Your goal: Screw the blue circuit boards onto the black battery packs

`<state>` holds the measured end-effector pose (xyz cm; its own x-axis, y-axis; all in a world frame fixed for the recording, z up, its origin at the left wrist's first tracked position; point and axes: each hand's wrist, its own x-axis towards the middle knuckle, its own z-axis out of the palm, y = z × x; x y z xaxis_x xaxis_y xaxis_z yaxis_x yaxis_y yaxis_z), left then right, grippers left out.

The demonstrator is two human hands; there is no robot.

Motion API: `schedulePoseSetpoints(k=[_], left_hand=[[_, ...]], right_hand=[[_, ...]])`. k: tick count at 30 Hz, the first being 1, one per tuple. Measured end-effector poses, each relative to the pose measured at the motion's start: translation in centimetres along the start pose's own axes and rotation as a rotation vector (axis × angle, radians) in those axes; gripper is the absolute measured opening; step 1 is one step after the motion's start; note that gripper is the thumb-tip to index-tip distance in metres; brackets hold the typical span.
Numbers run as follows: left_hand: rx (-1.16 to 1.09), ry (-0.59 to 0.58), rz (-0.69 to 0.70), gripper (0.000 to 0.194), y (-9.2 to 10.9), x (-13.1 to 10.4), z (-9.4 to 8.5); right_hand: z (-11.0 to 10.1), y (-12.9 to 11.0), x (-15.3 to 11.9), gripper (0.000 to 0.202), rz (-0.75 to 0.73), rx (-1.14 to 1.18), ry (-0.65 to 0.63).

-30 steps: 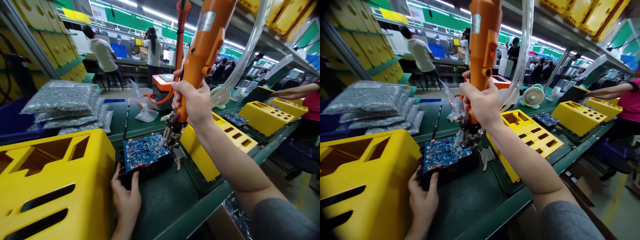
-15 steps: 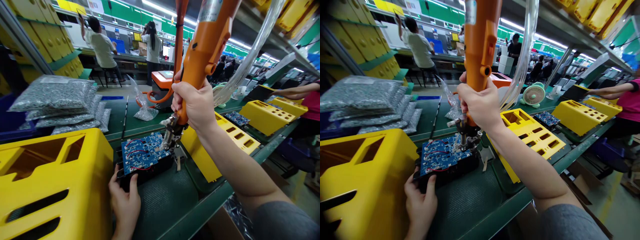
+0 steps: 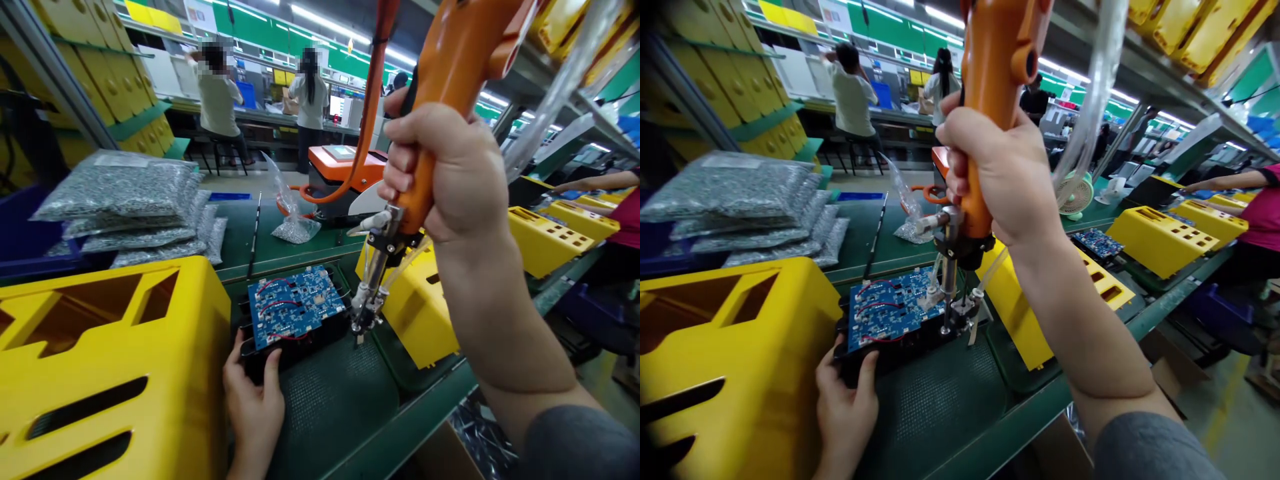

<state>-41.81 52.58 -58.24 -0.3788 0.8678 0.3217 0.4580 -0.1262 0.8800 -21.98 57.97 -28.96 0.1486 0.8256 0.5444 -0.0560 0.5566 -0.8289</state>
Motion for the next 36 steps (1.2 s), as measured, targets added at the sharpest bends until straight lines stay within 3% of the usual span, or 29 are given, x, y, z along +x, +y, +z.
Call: schedulePoseSetpoints(k=[7, 12, 22, 36], left_hand=[[0.004, 0.001, 0.005, 0.063, -0.4, 0.1, 0.2], [-0.016, -0.012, -0.001, 0.064, -0.6, 0.1, 0.3], [-0.028, -0.019, 0.025, 0.063, -0.7, 0.2, 0.3], [-0.037, -0.005, 0.017, 0.060, -0.3, 0.1, 0.3]], right_hand=[[2.3, 1.8, -0.2, 0.019, -0.049, 0.074, 0.022], [3.5, 3.6, -0.3, 0.021, 0.011, 0.059, 0.074], [3.6, 4.9, -0.6, 0.024, 0.008, 0.065, 0.091], [4.0, 6.0, -0.8, 0.023, 0.008, 0.077, 0.012]])
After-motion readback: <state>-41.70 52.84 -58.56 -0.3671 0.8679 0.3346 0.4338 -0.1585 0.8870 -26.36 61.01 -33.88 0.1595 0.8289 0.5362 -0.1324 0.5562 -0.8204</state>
